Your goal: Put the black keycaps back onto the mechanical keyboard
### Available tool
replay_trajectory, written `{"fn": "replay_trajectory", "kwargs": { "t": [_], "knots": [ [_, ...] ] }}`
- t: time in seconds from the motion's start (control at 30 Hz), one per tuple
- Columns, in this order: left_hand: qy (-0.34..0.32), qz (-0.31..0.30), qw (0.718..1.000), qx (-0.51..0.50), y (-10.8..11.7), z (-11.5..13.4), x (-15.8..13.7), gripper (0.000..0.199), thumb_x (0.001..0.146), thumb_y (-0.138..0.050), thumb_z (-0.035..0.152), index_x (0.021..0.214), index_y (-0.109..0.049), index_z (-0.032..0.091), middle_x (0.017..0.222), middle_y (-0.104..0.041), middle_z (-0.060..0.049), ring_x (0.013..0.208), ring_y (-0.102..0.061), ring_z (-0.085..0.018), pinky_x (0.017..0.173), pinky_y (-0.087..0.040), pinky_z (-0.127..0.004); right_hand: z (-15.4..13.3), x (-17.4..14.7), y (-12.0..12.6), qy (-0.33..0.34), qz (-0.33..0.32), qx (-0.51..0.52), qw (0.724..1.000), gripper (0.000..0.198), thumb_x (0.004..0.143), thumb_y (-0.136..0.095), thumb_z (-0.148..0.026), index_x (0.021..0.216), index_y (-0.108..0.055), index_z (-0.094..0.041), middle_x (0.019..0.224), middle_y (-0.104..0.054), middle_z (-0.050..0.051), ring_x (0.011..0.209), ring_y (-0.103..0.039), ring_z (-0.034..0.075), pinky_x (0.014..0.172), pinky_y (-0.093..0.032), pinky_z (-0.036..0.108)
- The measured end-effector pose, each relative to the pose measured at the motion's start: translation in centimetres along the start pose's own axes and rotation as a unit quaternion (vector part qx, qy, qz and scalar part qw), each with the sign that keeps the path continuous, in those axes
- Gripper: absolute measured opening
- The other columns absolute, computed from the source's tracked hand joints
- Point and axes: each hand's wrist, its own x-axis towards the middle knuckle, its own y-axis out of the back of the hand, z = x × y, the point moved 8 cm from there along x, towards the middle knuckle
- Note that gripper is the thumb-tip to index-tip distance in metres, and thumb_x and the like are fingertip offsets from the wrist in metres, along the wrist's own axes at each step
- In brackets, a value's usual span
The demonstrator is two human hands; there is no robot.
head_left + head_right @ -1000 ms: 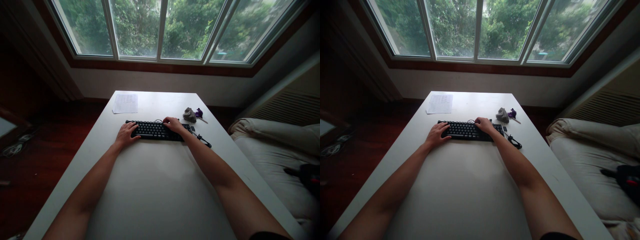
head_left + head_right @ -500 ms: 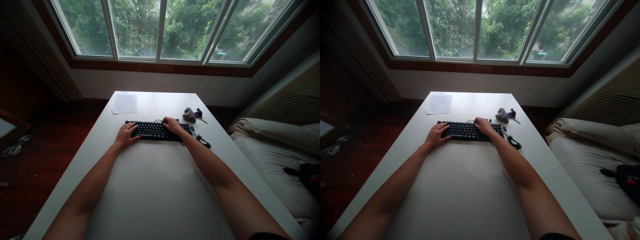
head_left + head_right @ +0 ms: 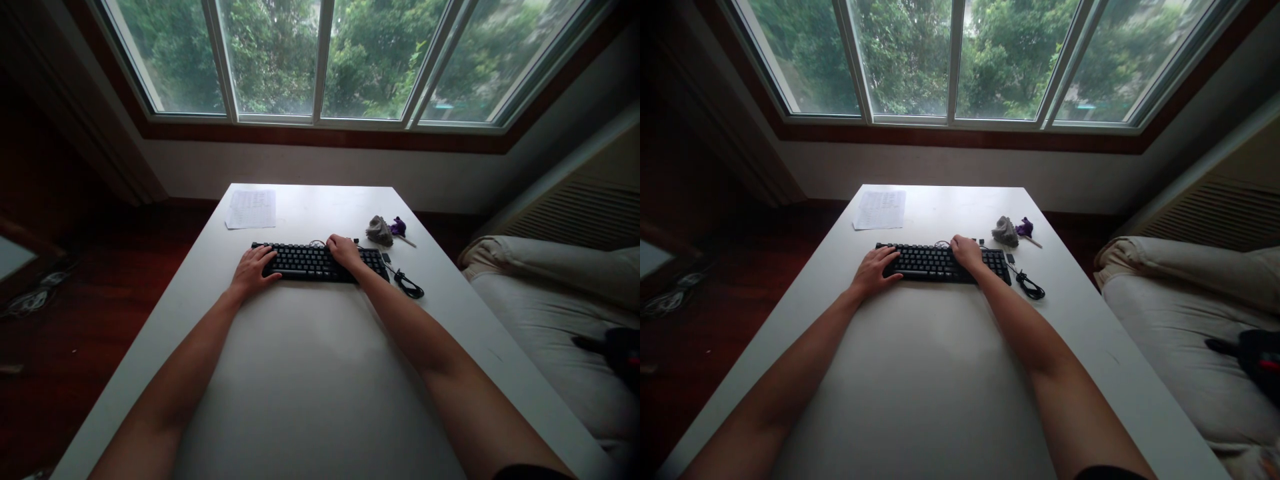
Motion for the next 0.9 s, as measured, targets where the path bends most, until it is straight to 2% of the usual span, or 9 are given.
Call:
{"fn": "replay_trajectory", "kwargs": {
  "t": [0.27,0.53,0.6,0.77,0.9],
  "knots": [
    [-0.001,0.0,1.0,-0.001,0.1,0.3,0.0,0.068,0.088,-0.064,0.062,0.147,-0.053,0.029,0.156,-0.049,-0.008,0.147,-0.038,-0.033,0.125,-0.024,-0.056,-1.2,-0.1,-0.5,0.028,-0.01,-0.093,0.995,0.036,0.105,-0.038,-0.036,0.105,-0.071,-0.022,0.111,-0.074,0.015,0.104,-0.065,0.028,0.089,-0.041,0.038],
    [0.002,0.002,1.0,0.0,0.1,0.0,0.0,0.068,0.088,-0.064,0.062,0.147,-0.053,0.03,0.155,-0.049,-0.007,0.146,-0.039,-0.033,0.124,-0.026,-0.056,-1.4,0.1,-0.9,0.047,-0.028,-0.088,0.995,0.034,0.104,-0.038,-0.034,0.108,-0.069,-0.022,0.113,-0.071,0.015,0.105,-0.062,0.03,0.089,-0.042,0.04],
    [0.002,0.003,1.0,-0.002,0.2,0.0,0.0,0.067,0.088,-0.064,0.062,0.146,-0.054,0.03,0.155,-0.05,-0.007,0.146,-0.039,-0.033,0.124,-0.026,-0.056,-0.9,0.3,-0.4,0.045,-0.019,-0.071,0.996,0.031,0.104,-0.041,-0.034,0.107,-0.069,-0.023,0.111,-0.071,0.013,0.103,-0.062,0.028,0.087,-0.043,0.038],
    [-0.002,0.003,1.0,-0.004,0.3,0.1,-0.1,0.067,0.089,-0.062,0.063,0.146,-0.054,0.029,0.155,-0.049,-0.008,0.146,-0.039,-0.033,0.124,-0.026,-0.055,1.6,0.8,2.4,0.03,0.077,-0.056,0.995,0.022,0.098,-0.05,-0.026,0.109,-0.069,-0.022,0.108,-0.069,0.012,0.104,-0.058,0.029,0.09,-0.042,0.038],
    [0.0,0.001,1.0,-0.004,0.2,0.1,-0.2,0.068,0.088,-0.063,0.063,0.146,-0.054,0.028,0.155,-0.049,-0.008,0.146,-0.039,-0.033,0.124,-0.026,-0.056,3.2,1.5,2.3,0.045,0.059,-0.073,0.995,0.024,0.092,-0.061,-0.028,0.114,-0.069,-0.023,0.118,-0.066,0.013,0.113,-0.053,0.032,0.094,-0.041,0.041]
  ]
}}
